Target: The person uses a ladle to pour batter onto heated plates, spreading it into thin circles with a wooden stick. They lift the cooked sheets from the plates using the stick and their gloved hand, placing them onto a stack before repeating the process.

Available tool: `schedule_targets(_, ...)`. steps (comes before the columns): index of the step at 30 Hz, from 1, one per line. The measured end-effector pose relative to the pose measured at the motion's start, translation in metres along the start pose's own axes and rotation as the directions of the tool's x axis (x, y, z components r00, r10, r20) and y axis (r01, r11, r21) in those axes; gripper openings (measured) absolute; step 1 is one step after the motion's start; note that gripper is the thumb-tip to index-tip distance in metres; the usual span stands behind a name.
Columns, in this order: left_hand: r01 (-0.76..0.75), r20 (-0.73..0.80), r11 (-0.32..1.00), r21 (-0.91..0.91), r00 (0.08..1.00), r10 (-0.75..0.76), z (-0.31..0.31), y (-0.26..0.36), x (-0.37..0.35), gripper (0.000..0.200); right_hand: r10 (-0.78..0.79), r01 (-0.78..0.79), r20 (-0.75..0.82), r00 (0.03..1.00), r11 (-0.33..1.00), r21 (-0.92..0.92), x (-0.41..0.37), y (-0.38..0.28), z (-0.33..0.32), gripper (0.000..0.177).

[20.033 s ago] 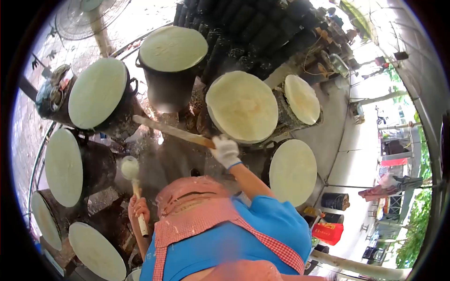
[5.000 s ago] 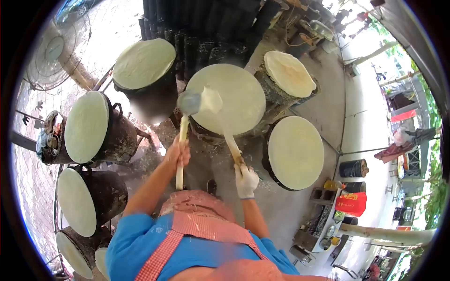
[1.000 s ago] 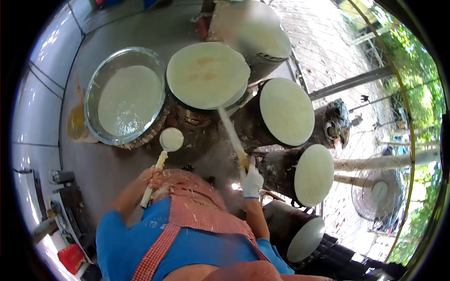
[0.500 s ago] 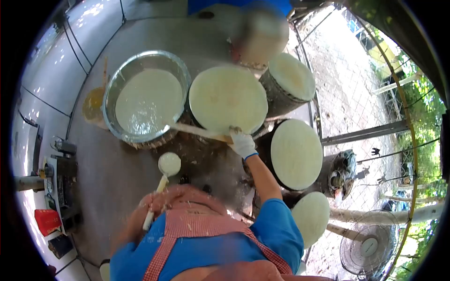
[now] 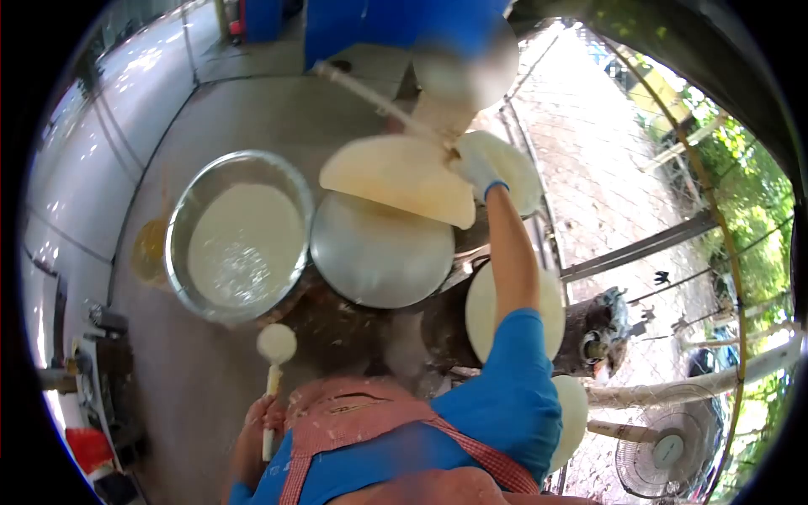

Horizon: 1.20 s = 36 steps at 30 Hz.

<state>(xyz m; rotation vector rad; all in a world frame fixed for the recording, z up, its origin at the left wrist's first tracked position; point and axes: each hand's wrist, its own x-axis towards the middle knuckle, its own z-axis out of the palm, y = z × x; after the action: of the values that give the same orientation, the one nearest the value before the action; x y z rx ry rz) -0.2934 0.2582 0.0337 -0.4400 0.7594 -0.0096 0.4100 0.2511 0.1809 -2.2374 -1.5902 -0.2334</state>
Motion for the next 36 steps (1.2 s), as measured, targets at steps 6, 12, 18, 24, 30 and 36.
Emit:
schedule_targets(6,-0.017,0.280,0.995,-0.098,0.959,0.044,0.039,-0.047,0.039,0.018,0.707,-0.596,0.044,0.705,0.558,0.576,0.005,0.131,-0.103,0.022)
schedule_targets(12,-0.242,0.089,0.969,0.044,0.967,0.238,0.041,-0.039,0.075,0.022,0.952,-0.470,0.132,0.274,0.013,0.882,-0.086,0.267,-0.051,0.019)
schedule_targets(18,-0.079,0.225,0.966,-0.246,0.965,0.136,0.117,-0.080,0.073,0.026,0.992,-0.151,0.074,-0.101,-0.089,0.985,-0.176,0.370,0.135,0.013)
schedule_targets(24,-0.103,0.150,0.950,-0.296,0.977,0.153,0.134,-0.071,0.076,0.027,0.989,-0.662,-0.118,-0.088,0.031,0.749,-0.191,0.341,0.117,0.040)
schedule_targets(30,-0.586,-0.028,0.780,0.218,0.795,0.606,0.159,-0.069,0.075,0.018,0.943,-0.613,-0.236,0.236,0.333,0.717,-0.195,0.276,0.105,0.050)
schedule_targets(36,-0.518,0.524,0.855,-0.019,0.723,0.450,0.094,0.018,0.058,0.030,0.484,-0.555,0.287,0.827,0.618,0.557,-0.129,0.073,0.105,0.033)
